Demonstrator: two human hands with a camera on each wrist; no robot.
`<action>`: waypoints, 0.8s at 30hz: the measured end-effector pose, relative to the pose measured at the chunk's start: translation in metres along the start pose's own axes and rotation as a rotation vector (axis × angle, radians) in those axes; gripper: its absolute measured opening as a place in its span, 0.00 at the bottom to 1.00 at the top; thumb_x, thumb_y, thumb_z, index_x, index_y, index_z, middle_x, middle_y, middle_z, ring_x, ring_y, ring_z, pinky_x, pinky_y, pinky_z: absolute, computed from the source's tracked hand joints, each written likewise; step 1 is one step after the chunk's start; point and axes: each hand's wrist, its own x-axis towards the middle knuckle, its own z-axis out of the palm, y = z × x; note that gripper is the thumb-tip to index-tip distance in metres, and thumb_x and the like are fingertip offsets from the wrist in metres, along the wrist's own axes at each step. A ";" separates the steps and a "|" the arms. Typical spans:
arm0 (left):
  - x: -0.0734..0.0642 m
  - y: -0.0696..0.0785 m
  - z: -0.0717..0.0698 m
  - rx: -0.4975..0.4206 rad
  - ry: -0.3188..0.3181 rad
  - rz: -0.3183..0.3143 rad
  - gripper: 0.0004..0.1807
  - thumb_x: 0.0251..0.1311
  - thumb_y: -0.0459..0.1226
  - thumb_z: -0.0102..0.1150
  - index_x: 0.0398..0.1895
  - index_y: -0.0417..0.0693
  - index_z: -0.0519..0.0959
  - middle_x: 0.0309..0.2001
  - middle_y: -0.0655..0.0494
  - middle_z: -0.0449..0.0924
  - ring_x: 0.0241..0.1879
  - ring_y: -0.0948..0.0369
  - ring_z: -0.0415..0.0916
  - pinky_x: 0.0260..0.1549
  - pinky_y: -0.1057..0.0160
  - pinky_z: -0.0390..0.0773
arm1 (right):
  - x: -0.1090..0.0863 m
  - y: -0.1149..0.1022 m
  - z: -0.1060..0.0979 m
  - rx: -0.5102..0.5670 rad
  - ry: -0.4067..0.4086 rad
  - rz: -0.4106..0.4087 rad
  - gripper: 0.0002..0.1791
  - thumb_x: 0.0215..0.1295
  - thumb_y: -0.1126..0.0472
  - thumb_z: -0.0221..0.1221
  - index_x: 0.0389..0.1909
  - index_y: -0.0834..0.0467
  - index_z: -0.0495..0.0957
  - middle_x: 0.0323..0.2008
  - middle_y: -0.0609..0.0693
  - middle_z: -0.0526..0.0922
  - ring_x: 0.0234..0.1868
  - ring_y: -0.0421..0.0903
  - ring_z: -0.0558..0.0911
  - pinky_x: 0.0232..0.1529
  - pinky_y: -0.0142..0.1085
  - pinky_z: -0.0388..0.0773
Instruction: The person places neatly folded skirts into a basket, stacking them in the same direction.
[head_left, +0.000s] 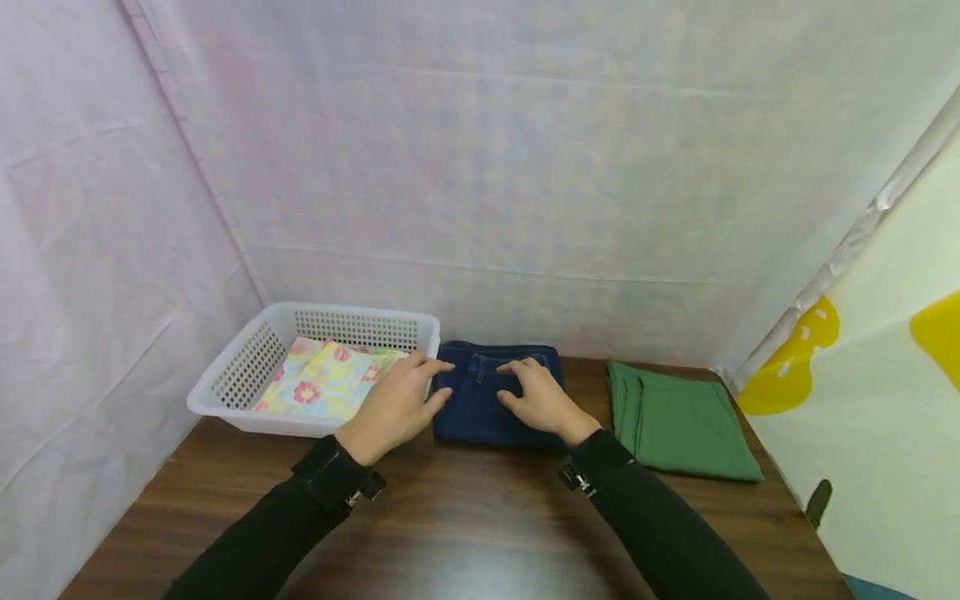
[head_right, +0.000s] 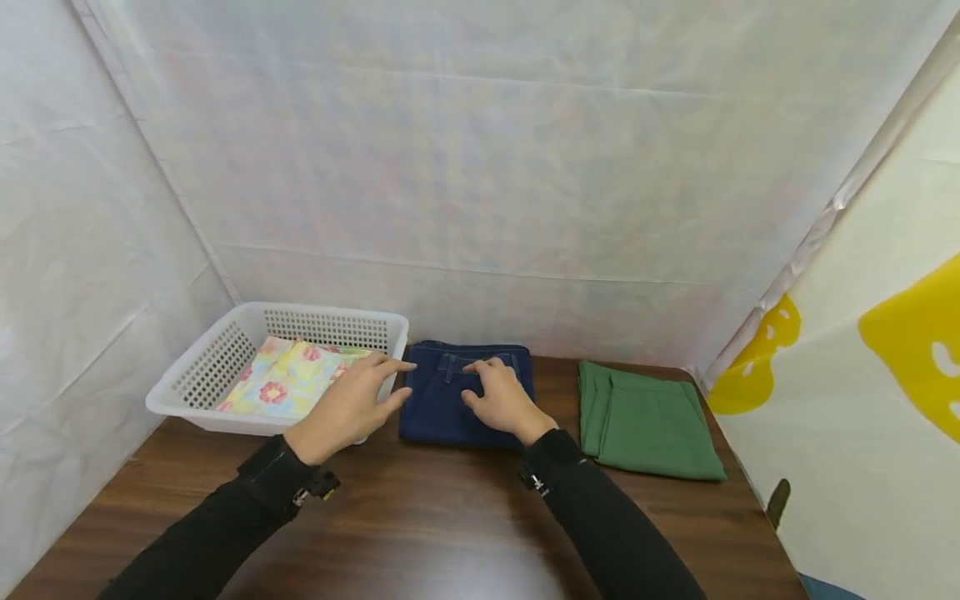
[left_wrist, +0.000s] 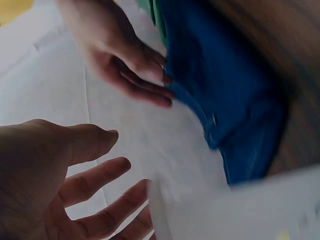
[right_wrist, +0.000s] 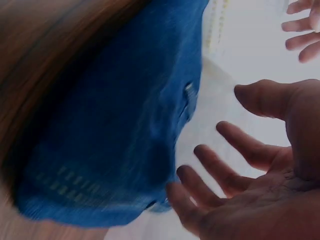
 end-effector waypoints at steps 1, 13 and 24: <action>0.000 0.006 0.003 0.004 -0.007 0.018 0.20 0.66 0.45 0.65 0.59 0.52 0.81 0.50 0.52 0.77 0.45 0.56 0.75 0.41 0.57 0.78 | -0.003 0.003 -0.001 -0.014 -0.006 0.022 0.24 0.73 0.54 0.61 0.66 0.55 0.73 0.62 0.59 0.71 0.64 0.58 0.69 0.62 0.56 0.66; -0.007 0.044 0.057 0.019 -0.246 0.064 0.24 0.70 0.51 0.60 0.66 0.55 0.77 0.59 0.51 0.73 0.52 0.52 0.73 0.43 0.52 0.78 | -0.026 0.029 0.001 -0.129 -0.124 0.133 0.23 0.70 0.51 0.63 0.63 0.54 0.77 0.63 0.59 0.67 0.63 0.64 0.65 0.59 0.61 0.66; -0.005 0.028 0.081 0.043 -0.366 -0.076 0.21 0.71 0.52 0.59 0.62 0.58 0.79 0.60 0.50 0.72 0.52 0.46 0.71 0.41 0.46 0.79 | -0.036 0.036 0.006 -0.151 -0.131 0.121 0.23 0.70 0.47 0.63 0.62 0.49 0.78 0.60 0.56 0.70 0.59 0.62 0.69 0.55 0.55 0.70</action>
